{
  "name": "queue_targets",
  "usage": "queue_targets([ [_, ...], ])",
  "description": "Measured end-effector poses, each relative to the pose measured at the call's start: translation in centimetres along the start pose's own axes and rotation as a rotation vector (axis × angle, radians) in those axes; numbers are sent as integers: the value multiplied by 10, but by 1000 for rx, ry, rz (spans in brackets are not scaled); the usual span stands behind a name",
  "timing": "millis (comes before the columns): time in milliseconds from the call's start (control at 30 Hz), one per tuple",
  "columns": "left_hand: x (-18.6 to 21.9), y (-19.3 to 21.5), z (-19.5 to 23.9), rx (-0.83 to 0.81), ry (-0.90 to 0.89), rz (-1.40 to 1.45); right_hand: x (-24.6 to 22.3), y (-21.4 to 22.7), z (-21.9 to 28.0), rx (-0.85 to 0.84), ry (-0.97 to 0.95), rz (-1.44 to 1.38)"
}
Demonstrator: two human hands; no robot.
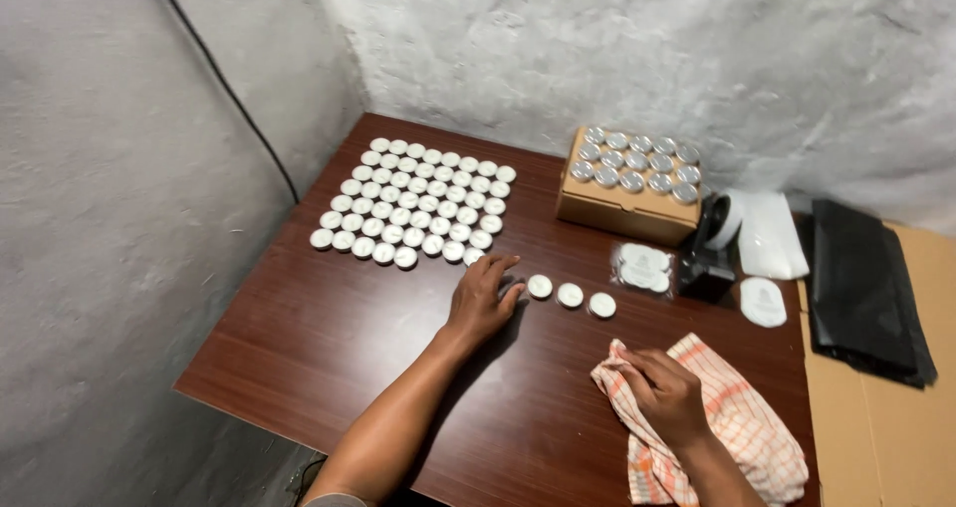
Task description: The person wipes the surface of small white candles with a checkered cloth. They pick up each candle from a grid arrangement on the table, rub it with the cloth, and place it back down. The task is performed repeatedly on multiple candles.
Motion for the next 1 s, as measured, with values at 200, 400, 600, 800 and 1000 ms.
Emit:
queue_targets([
  [200, -56, 48, 8, 43, 300, -245, 15, -7, 8, -1, -37, 33],
  [400, -114, 86, 21, -47, 603, -371, 20, -10, 11, -2, -64, 34],
  [600, -144, 104, 35, -114, 744, -394, 17, -11, 10, 5, -28, 19],
  [800, -144, 108, 36, -210, 757, -388, 4, -8, 6, 30, -75, 21],
  [1000, -143, 100, 33, -213, 721, -440, 3, -7, 4, 53, -50, 9],
])
Point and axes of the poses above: each hand's wrist, its own z-axis away from the middle knuckle, its own y-axis out of the back of the hand, x = y × z, the point moved 9 cm from there along -z, towards the middle knuckle, and after that the axes turned 13 degrees about -x, right-handed, at the moved point
